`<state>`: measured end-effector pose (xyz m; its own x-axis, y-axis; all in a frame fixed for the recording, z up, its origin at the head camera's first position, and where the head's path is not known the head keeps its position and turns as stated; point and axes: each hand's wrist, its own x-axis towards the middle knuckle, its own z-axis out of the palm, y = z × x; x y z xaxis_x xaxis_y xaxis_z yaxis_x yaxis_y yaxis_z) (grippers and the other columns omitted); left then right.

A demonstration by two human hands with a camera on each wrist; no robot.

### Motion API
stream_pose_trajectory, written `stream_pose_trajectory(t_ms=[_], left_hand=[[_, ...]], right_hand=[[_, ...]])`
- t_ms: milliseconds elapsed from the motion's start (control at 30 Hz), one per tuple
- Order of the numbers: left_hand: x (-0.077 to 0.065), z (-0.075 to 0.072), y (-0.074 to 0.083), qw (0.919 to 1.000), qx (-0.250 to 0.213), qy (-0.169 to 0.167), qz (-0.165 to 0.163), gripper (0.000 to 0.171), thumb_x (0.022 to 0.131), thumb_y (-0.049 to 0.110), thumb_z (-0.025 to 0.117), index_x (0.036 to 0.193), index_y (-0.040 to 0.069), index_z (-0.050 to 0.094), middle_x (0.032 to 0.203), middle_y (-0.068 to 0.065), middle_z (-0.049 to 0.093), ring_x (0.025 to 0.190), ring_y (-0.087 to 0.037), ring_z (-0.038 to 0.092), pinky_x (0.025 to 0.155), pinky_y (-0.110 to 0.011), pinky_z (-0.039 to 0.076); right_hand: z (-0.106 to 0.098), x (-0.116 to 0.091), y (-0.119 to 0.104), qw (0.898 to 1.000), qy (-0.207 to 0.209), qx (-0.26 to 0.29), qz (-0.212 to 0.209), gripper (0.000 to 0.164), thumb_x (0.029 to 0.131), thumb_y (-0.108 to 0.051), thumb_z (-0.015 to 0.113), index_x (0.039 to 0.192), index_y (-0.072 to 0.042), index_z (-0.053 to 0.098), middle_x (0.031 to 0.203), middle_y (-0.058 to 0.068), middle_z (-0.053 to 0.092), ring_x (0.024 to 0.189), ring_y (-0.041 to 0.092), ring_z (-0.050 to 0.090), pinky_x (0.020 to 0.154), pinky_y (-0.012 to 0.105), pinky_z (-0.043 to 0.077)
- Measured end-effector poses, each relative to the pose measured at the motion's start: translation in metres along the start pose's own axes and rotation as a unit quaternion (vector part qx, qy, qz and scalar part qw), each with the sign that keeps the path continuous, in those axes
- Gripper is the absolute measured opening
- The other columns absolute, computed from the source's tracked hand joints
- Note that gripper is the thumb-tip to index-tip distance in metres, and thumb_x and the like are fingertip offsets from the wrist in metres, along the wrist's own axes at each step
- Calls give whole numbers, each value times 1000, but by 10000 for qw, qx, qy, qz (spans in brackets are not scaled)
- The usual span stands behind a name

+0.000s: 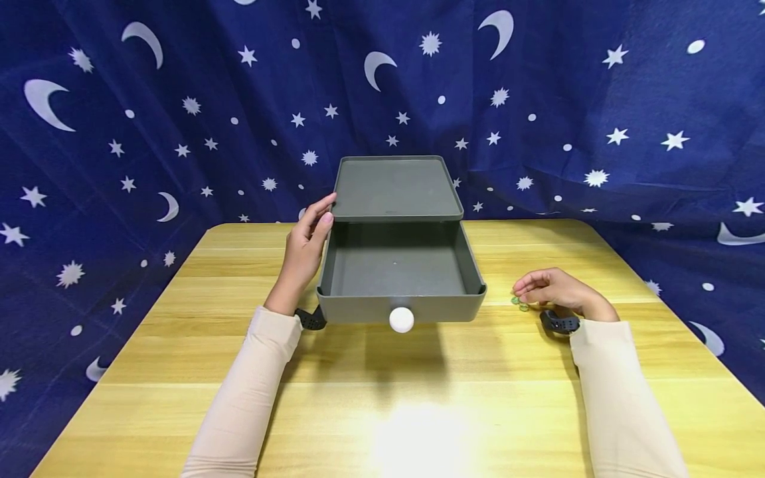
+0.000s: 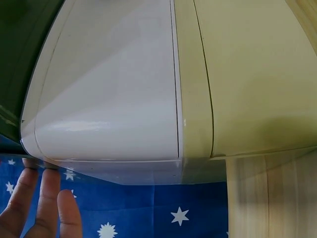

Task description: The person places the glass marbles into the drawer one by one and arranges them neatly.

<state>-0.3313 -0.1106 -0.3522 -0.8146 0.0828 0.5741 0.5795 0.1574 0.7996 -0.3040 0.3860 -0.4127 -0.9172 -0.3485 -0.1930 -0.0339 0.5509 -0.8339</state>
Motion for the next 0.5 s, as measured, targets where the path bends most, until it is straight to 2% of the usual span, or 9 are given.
stream_pose_trajectory(t_ms=[233, 500], left_hand=[[0, -1, 0, 10000, 23, -7, -37, 43, 113, 13, 51, 153, 2, 58, 155, -16, 58, 143, -24, 52, 113, -27, 42], [0, 0, 0, 10000, 40, -9, -35, 43, 114, 14, 51, 154, 2, 58, 155, -16, 58, 141, -23, 53, 110, -25, 43]], right_hand=[[-1, 0, 0, 10000, 5, -40, 28, 35, 101, -2, 69, 125, 21, 63, 108, 8, 78, 84, 7, 67, 71, 27, 53], [0, 0, -1, 10000, 7, 28, 85, 34, 101, -2, 68, 126, 22, 62, 106, 5, 78, 85, 6, 67, 71, 27, 53]])
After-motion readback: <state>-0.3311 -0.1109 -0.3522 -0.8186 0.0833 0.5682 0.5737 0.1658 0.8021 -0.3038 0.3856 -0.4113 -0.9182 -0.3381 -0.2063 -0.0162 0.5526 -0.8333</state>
